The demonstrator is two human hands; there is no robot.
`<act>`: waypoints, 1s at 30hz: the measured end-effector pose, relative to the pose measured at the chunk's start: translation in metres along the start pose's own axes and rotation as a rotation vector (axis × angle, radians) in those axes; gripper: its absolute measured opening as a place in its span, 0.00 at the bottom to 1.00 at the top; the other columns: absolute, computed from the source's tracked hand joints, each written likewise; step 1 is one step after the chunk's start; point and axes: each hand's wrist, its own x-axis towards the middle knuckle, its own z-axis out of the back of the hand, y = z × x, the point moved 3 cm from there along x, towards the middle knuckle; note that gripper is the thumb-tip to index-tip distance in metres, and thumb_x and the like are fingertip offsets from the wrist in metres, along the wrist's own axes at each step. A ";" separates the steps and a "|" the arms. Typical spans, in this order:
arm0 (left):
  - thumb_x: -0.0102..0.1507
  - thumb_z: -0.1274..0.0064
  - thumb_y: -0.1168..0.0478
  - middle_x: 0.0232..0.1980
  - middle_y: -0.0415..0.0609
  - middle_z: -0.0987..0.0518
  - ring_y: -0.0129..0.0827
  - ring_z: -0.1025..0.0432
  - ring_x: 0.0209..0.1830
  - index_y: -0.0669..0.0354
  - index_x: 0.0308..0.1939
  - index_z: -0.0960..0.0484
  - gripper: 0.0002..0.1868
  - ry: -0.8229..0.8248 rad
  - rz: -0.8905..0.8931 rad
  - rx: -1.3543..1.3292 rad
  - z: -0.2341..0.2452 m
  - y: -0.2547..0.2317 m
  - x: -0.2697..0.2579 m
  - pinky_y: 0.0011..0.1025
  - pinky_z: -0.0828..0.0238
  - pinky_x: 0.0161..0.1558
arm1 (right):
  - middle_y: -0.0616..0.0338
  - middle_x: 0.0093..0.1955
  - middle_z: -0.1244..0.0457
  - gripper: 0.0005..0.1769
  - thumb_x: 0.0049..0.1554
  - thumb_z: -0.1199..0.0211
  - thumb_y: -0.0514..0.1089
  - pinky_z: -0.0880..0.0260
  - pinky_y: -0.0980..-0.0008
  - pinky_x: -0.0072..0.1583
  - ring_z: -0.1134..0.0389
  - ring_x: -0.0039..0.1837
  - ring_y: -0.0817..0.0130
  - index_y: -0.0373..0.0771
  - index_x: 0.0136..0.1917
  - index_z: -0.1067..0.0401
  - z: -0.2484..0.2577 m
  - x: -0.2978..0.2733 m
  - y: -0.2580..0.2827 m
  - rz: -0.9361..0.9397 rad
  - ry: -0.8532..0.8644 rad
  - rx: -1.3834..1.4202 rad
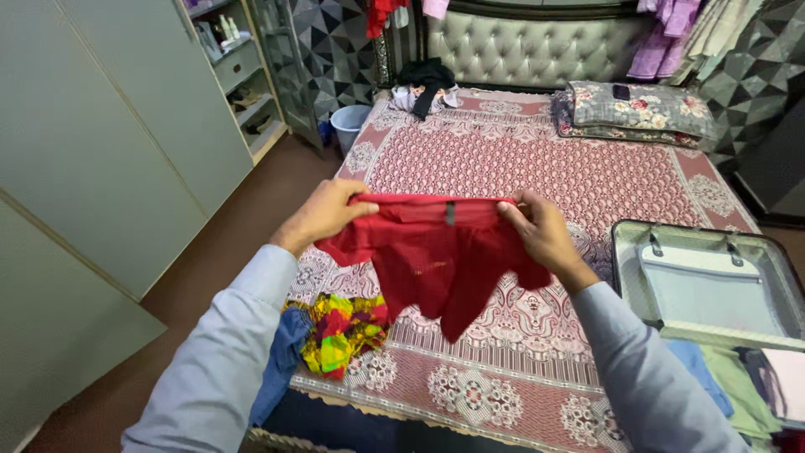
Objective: The person folds several clothing items on a bed, including a blue shirt, a red t-shirt, a colorful patterned cloth, and blue jeans, then places them into an open suitcase. The person also picks up two combs from a vanity and places them into the suitcase.
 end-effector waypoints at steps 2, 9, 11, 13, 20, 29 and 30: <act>0.60 0.37 0.55 0.32 0.55 0.19 0.45 0.22 0.32 0.54 0.44 0.14 0.11 -0.095 -0.042 -0.005 -0.003 -0.008 -0.003 0.41 0.28 0.37 | 0.59 0.35 0.32 0.14 0.57 0.30 0.50 0.34 0.70 0.39 0.35 0.37 0.76 0.36 0.44 0.23 0.019 -0.009 0.004 -0.030 0.085 -0.223; 0.60 0.36 0.54 0.36 0.58 0.17 0.53 0.22 0.39 0.57 0.40 0.13 0.12 -0.386 0.136 0.063 -0.036 -0.009 -0.004 0.44 0.28 0.39 | 0.53 0.31 0.31 0.11 0.55 0.27 0.47 0.34 0.68 0.37 0.35 0.35 0.72 0.37 0.44 0.21 0.054 -0.033 0.017 -0.066 0.351 -0.434; 0.60 0.36 0.55 0.36 0.58 0.17 0.51 0.21 0.38 0.58 0.40 0.13 0.11 -0.476 0.168 0.009 -0.047 -0.002 0.001 0.43 0.26 0.40 | 0.57 0.35 0.29 0.11 0.55 0.30 0.42 0.31 0.72 0.38 0.30 0.39 0.75 0.39 0.49 0.27 0.054 -0.039 0.013 -0.083 0.261 -0.236; 0.61 0.37 0.57 0.37 0.56 0.16 0.48 0.19 0.39 0.59 0.41 0.15 0.10 -0.496 0.181 -0.073 -0.066 0.001 0.005 0.41 0.25 0.42 | 0.58 0.38 0.28 0.11 0.56 0.33 0.38 0.29 0.74 0.40 0.27 0.42 0.75 0.40 0.52 0.32 0.050 -0.047 0.006 -0.117 0.225 0.022; 0.54 0.37 0.66 0.51 0.56 0.18 0.43 0.24 0.52 0.62 0.51 0.21 0.21 -0.274 -0.034 -0.263 -0.135 -0.033 -0.005 0.38 0.27 0.53 | 0.55 0.52 0.28 0.11 0.63 0.40 0.32 0.24 0.71 0.58 0.26 0.54 0.70 0.32 0.59 0.24 0.014 -0.051 0.004 -0.117 0.273 0.402; 0.54 0.31 0.59 0.46 0.48 0.13 0.31 0.21 0.47 0.60 0.53 0.19 0.25 0.347 -0.041 -0.545 -0.173 -0.085 -0.017 0.32 0.25 0.53 | 0.57 0.46 0.27 0.15 0.52 0.37 0.27 0.24 0.73 0.53 0.25 0.49 0.74 0.33 0.53 0.23 -0.013 -0.045 0.040 0.019 0.090 -0.065; 0.54 0.31 0.59 0.48 0.48 0.14 0.29 0.22 0.48 0.61 0.54 0.19 0.25 0.297 -0.105 -0.576 -0.173 -0.088 -0.012 0.31 0.26 0.54 | 0.57 0.43 0.27 0.11 0.52 0.35 0.29 0.23 0.73 0.50 0.25 0.47 0.74 0.32 0.50 0.22 -0.014 -0.044 0.045 0.016 0.025 -0.124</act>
